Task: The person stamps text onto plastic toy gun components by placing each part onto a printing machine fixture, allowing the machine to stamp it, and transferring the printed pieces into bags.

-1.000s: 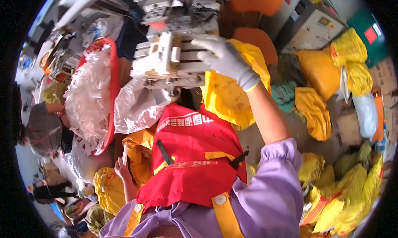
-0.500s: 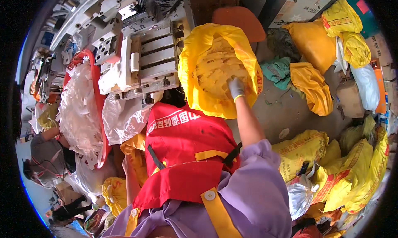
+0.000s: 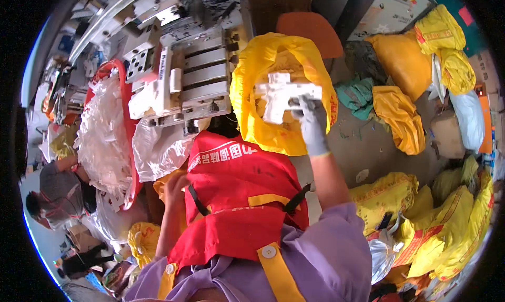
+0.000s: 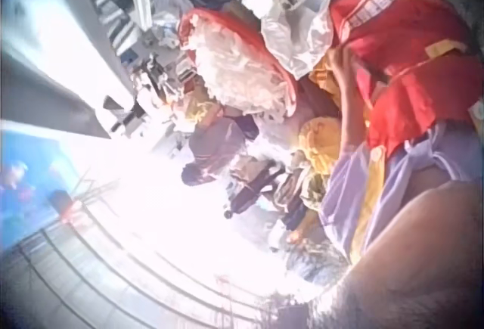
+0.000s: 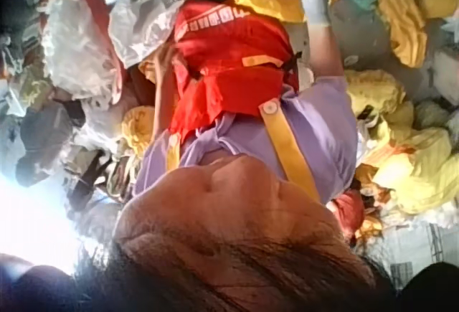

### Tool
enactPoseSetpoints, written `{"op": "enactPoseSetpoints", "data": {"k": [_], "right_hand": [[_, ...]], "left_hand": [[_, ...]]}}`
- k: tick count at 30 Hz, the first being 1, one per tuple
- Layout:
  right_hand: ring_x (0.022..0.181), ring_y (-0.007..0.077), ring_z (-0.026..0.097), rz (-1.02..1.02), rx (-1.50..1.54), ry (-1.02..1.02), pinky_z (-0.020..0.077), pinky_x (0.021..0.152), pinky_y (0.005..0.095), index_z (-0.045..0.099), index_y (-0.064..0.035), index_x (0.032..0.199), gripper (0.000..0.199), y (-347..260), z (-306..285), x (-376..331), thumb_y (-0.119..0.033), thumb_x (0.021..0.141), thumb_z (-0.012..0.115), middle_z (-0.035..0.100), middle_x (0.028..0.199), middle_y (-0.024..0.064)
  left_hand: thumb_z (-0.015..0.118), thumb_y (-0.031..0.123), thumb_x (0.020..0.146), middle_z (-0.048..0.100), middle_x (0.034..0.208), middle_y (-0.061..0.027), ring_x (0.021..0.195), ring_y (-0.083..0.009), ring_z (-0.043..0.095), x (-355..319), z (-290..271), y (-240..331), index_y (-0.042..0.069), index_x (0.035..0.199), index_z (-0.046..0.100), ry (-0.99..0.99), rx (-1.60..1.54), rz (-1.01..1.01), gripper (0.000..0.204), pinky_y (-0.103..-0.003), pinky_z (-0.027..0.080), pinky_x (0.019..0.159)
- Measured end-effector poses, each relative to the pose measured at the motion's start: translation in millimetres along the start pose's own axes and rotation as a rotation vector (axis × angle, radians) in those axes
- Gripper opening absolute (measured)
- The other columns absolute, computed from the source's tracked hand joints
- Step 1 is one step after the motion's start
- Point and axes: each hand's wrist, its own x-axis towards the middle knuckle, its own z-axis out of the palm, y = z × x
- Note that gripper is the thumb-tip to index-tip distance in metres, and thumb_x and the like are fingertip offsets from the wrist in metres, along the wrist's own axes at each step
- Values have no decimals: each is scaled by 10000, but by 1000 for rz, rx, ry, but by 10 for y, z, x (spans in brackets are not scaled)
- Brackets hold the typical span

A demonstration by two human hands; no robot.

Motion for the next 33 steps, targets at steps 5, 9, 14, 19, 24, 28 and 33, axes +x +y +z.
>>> {"op": "enactPoseSetpoints", "data": {"k": [5,9,14,19,24,28,33], "right_hand": [[823,106,566,188,96,-340,471,682,253,588,-43,938,87,85,205,-729,-56,870,536,599,855,25],[718,97,524,-61,-677,-251,456,669,246,575,16,1002,166,-208,144,-840,-47,849,568,576,833,23],[896,275,585,-624,-902,-536,475,748,341,576,-38,1136,387,-745,573,-1145,-172,783,661,577,983,136],[882,278,590,-660,-953,-559,480,761,332,608,-55,1103,363,-814,772,-1066,-163,764,680,573,982,139],[994,194,546,-663,-636,-375,420,876,298,603,-18,1113,383,-1115,985,-735,-255,817,659,584,1073,97],[1025,135,509,-490,-307,-390,390,914,282,550,0,1184,471,-1062,1461,-465,-310,840,640,571,1133,58],[870,115,544,-525,-227,-499,462,782,270,530,-69,1237,443,-773,1966,-115,-171,826,658,574,1128,35]], "left_hand": [[629,92,837,529,1235,-112,1134,-218,512,-52,1422,961,56,1375,312,-504,-316,447,626,-379,428,928],[632,28,794,568,1182,-97,1041,-253,584,29,1589,884,84,1332,396,-673,-251,360,590,-368,494,835],[588,48,688,598,1062,-111,769,-242,604,-44,1344,1205,111,1223,534,77,819,1162,541,-325,526,630],[659,151,679,533,1188,-137,1011,-285,546,-157,974,1594,101,1258,499,-153,869,1195,603,-394,454,854],[602,218,794,474,1260,-191,1161,-378,433,442,248,2282,58,1209,515,382,786,1170,453,-457,346,965],[539,180,857,620,859,-129,804,-315,590,967,67,2365,44,939,621,475,860,1196,179,-391,473,717],[500,170,879,638,824,-159,763,-291,624,903,-467,2405,38,865,647,867,397,936,198,-356,479,686]]}}
